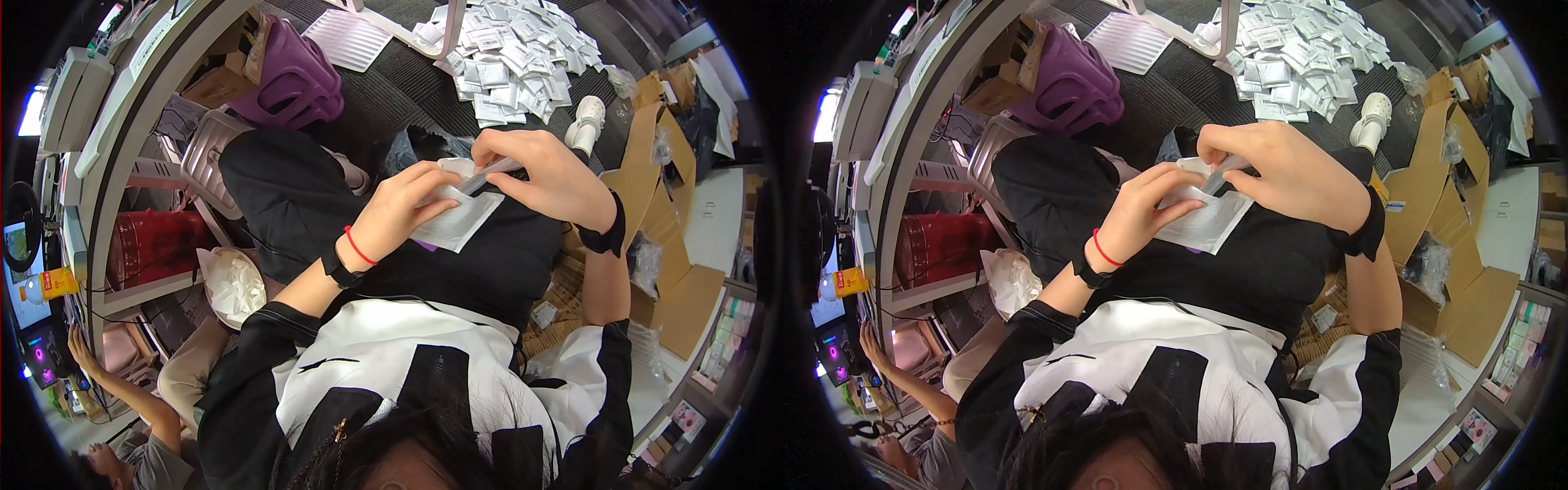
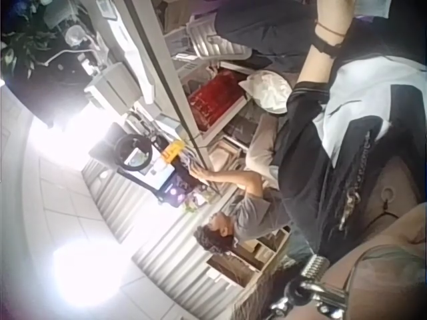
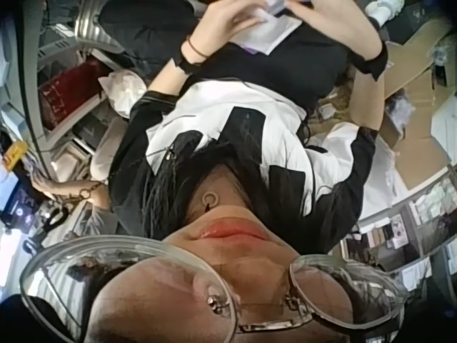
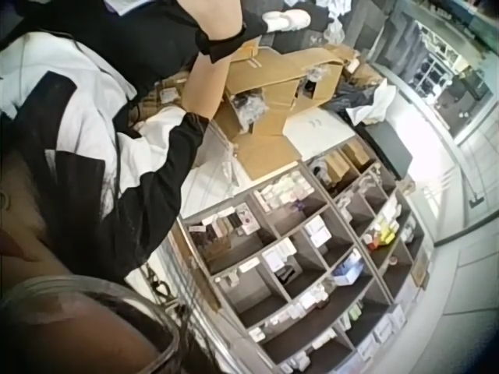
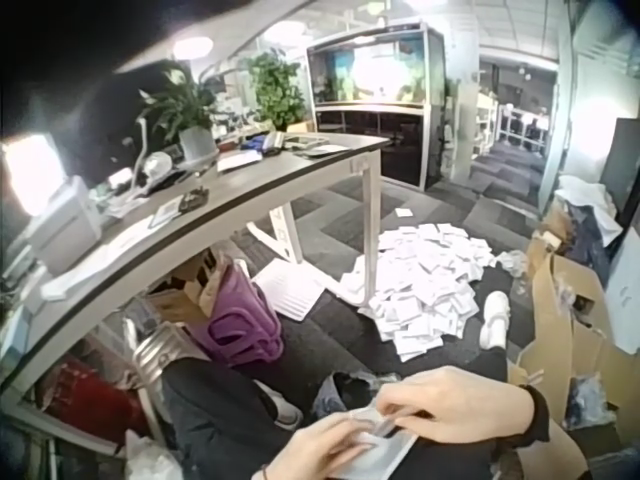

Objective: The person packs small items by placing a black package into a white padded envelope, adhering a shipping label to it, and setting it aside. They then repeat the process with another item, envelope, and label.

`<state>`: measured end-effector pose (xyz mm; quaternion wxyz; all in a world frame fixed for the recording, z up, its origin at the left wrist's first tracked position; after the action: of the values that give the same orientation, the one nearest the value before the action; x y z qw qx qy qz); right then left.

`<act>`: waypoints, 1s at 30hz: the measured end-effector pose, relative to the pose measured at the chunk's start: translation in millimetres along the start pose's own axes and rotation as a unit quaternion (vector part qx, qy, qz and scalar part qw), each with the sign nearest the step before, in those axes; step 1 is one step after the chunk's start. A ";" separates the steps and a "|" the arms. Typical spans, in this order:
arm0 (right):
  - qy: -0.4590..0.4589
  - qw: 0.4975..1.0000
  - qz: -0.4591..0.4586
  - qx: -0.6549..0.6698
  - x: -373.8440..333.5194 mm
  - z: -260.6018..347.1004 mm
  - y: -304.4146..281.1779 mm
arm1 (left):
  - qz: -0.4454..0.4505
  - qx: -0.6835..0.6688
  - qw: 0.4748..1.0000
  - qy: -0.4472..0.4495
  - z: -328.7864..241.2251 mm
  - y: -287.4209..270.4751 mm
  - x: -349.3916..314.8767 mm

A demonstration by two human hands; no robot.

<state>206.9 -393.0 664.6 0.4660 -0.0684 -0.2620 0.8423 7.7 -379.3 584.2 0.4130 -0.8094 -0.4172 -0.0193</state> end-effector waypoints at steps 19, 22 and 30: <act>0.022 0.996 -0.013 0.083 13.1 -23.3 9.7 | 0.068 -0.017 0.997 0.044 2.1 4.9 1.2; 0.023 0.996 -0.008 0.088 14.6 -24.7 7.7 | 0.099 -0.029 0.994 0.035 4.6 7.2 -0.7; 0.008 0.996 -0.031 0.089 16.9 -29.2 5.4 | 0.128 -0.051 0.990 0.024 7.6 9.6 -1.9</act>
<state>203.9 -370.4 639.2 0.4981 -0.0257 -0.1844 0.8469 10.8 -378.4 572.2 0.3804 -0.8752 -0.2987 -0.0072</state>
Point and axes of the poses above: each hand's wrist, its own x-axis towards the middle knuckle, its own y-axis out of the palm, z = x × y, the point moved 2 cm from there along x, towards the middle knuckle, and after that the axes turned 14 degrees about x, right-handed, at the moved point
